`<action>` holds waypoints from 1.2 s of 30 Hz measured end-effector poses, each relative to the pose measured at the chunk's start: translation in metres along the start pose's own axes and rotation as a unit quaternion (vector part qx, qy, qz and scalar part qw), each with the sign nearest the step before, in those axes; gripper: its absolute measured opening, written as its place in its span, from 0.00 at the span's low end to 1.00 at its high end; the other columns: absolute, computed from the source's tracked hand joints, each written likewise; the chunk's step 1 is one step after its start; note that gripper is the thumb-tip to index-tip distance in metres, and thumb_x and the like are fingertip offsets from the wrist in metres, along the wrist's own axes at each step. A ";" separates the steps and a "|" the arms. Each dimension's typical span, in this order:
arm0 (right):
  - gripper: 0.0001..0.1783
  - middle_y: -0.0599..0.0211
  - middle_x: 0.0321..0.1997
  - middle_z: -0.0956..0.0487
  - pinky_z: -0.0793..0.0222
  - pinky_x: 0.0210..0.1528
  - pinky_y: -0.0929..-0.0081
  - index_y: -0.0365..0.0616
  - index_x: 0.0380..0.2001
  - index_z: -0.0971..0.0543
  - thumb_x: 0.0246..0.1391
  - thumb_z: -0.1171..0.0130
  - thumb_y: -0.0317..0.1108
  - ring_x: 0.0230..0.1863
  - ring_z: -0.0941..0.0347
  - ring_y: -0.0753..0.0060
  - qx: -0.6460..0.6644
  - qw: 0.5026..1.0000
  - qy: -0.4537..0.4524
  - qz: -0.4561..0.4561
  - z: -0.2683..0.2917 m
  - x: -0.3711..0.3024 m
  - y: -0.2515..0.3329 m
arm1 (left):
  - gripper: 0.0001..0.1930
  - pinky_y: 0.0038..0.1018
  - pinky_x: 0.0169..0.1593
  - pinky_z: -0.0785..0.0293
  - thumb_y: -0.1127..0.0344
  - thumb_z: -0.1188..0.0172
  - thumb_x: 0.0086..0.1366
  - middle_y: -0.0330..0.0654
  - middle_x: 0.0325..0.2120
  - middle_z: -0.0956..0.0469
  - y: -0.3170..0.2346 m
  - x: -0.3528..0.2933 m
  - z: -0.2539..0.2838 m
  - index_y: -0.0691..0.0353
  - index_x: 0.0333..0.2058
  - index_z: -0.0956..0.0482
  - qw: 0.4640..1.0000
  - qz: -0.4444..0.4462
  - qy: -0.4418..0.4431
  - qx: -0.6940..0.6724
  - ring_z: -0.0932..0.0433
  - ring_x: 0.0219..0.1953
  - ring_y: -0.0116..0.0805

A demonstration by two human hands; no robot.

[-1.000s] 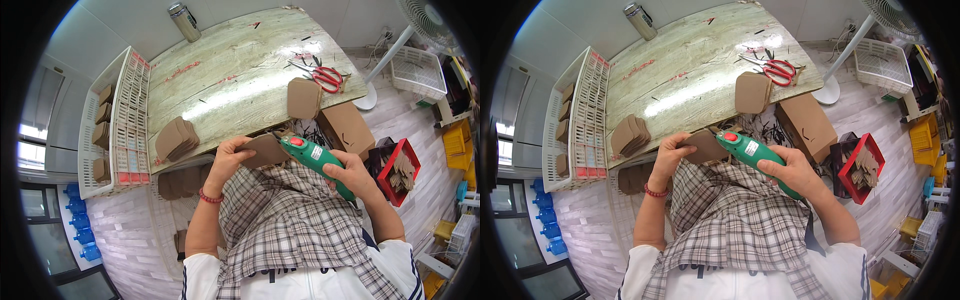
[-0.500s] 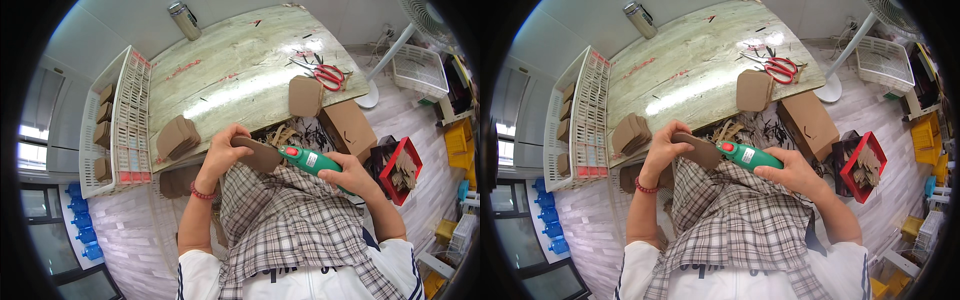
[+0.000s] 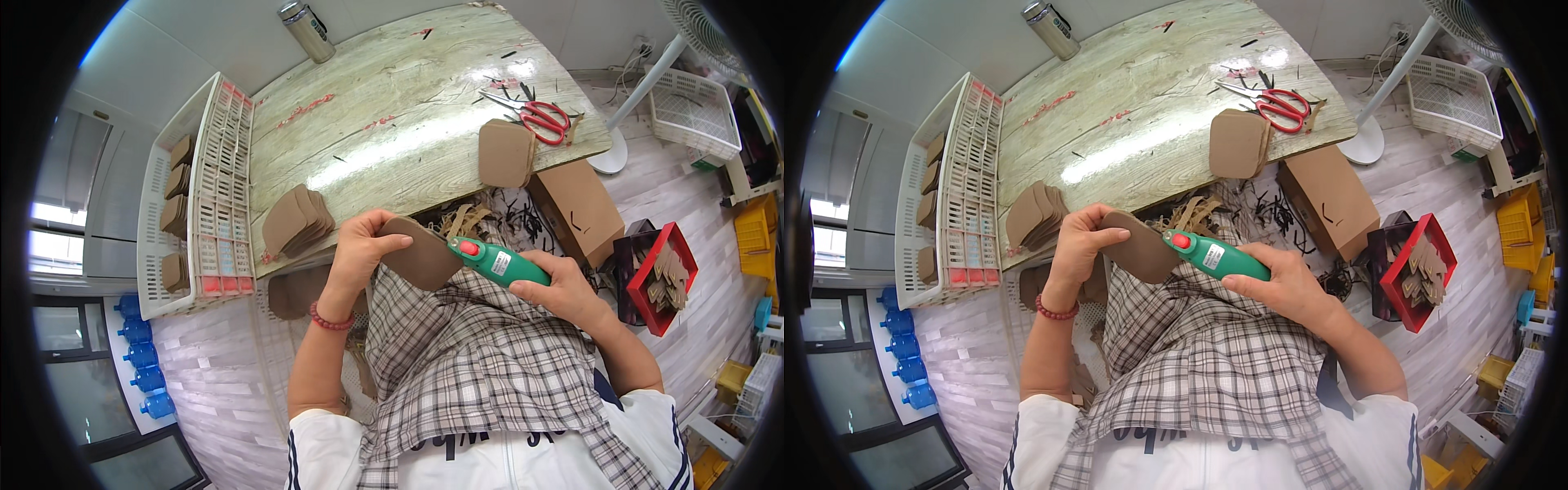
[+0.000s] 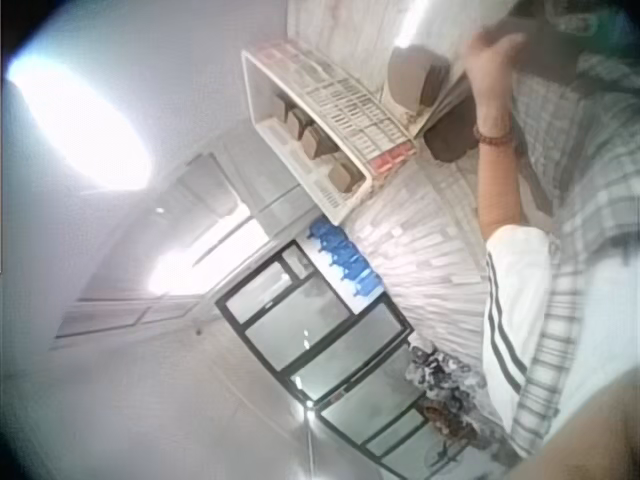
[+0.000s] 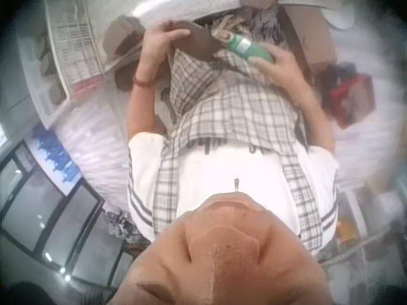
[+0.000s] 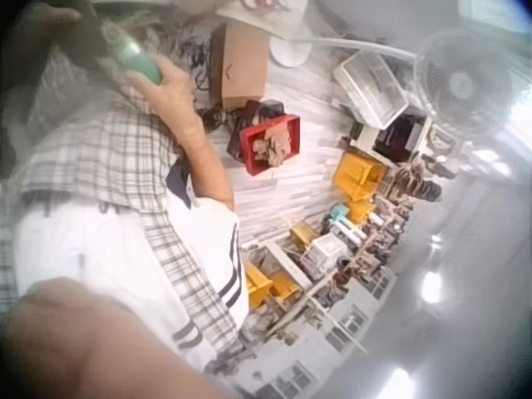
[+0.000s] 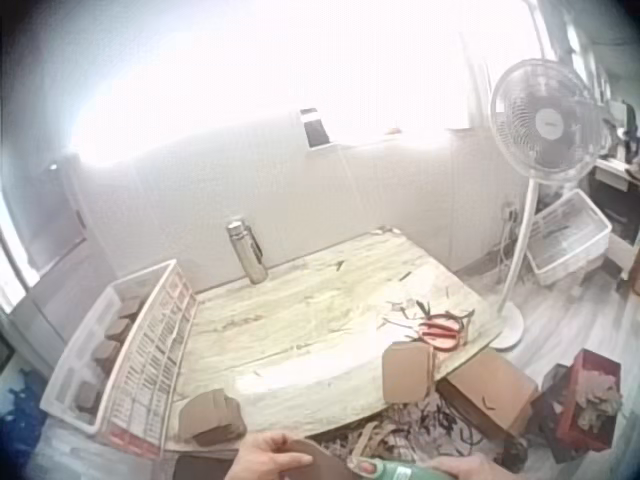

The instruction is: The person uses a green rotary tool to smooth the edges of multiple brown cardboard pieces. They pick up each piece from a stack, run the tool along the perimeter, and place the finished piece back on the table.

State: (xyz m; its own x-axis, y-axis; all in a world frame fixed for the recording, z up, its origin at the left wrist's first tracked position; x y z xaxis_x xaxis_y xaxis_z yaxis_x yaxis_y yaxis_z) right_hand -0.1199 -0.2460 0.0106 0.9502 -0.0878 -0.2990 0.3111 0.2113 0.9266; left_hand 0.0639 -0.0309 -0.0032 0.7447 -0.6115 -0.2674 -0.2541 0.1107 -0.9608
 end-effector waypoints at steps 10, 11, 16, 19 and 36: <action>0.25 0.69 0.25 0.23 0.33 0.28 0.79 0.38 0.46 0.23 0.50 0.34 0.44 0.25 0.29 0.82 0.032 0.999 0.009 -0.014 -0.002 0.005 0.003 | 0.10 0.18 0.38 0.28 0.80 0.35 0.51 0.35 0.29 0.19 -0.003 0.000 -0.022 0.67 0.35 0.19 0.996 0.032 0.062 0.060 0.24 0.31 0.21; 0.25 0.70 0.25 0.23 0.33 0.28 0.80 0.38 0.46 0.23 0.51 0.34 0.44 0.25 0.29 0.82 0.038 0.999 0.012 -0.009 -0.003 0.006 0.004 | 0.11 0.18 0.39 0.28 0.80 0.35 0.51 0.34 0.28 0.20 -0.001 0.001 -0.023 0.67 0.35 0.19 0.995 0.038 0.068 0.068 0.24 0.32 0.21; 0.23 0.72 0.25 0.24 0.34 0.28 0.81 0.38 0.46 0.23 0.51 0.34 0.42 0.24 0.30 0.83 0.025 0.999 0.025 0.009 -0.007 0.014 0.012 | 0.18 0.17 0.38 0.28 0.82 0.36 0.50 0.35 0.29 0.19 -0.008 0.001 -0.030 0.65 0.42 0.21 0.990 0.031 0.093 0.097 0.23 0.32 0.20; 0.22 0.72 0.26 0.24 0.34 0.28 0.82 0.38 0.46 0.23 0.51 0.34 0.41 0.25 0.30 0.84 0.072 0.997 0.032 -0.001 -0.017 0.024 0.014 | 0.24 0.18 0.40 0.26 0.83 0.38 0.51 0.37 0.31 0.19 -0.011 -0.002 -0.030 0.65 0.49 0.25 0.991 0.068 0.104 0.052 0.22 0.33 0.22; 0.17 0.73 0.25 0.26 0.33 0.25 0.83 0.36 0.43 0.23 0.57 0.39 0.38 0.23 0.32 0.85 0.122 0.981 -0.146 -0.036 0.035 -0.006 -0.032 | 0.23 0.46 0.60 0.41 0.68 0.35 0.56 0.52 0.52 0.30 -0.024 -0.011 0.169 0.63 0.51 0.25 0.583 -0.192 -0.509 0.603 0.35 0.57 0.50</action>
State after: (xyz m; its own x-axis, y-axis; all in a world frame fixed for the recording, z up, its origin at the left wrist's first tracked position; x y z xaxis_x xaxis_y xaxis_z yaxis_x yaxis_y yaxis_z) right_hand -0.1362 -0.2866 -0.0092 0.8689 -0.3772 -0.3204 0.3295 -0.0421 0.9432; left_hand 0.1658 0.1058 0.0101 0.7403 -0.0573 0.6698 0.2134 0.9649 -0.1533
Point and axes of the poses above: each hand's wrist, its own x-axis towards the middle knuckle, its own z-axis out of the back of the hand, y = z × x, the point moved 6 cm from there along x, towards the middle knuckle
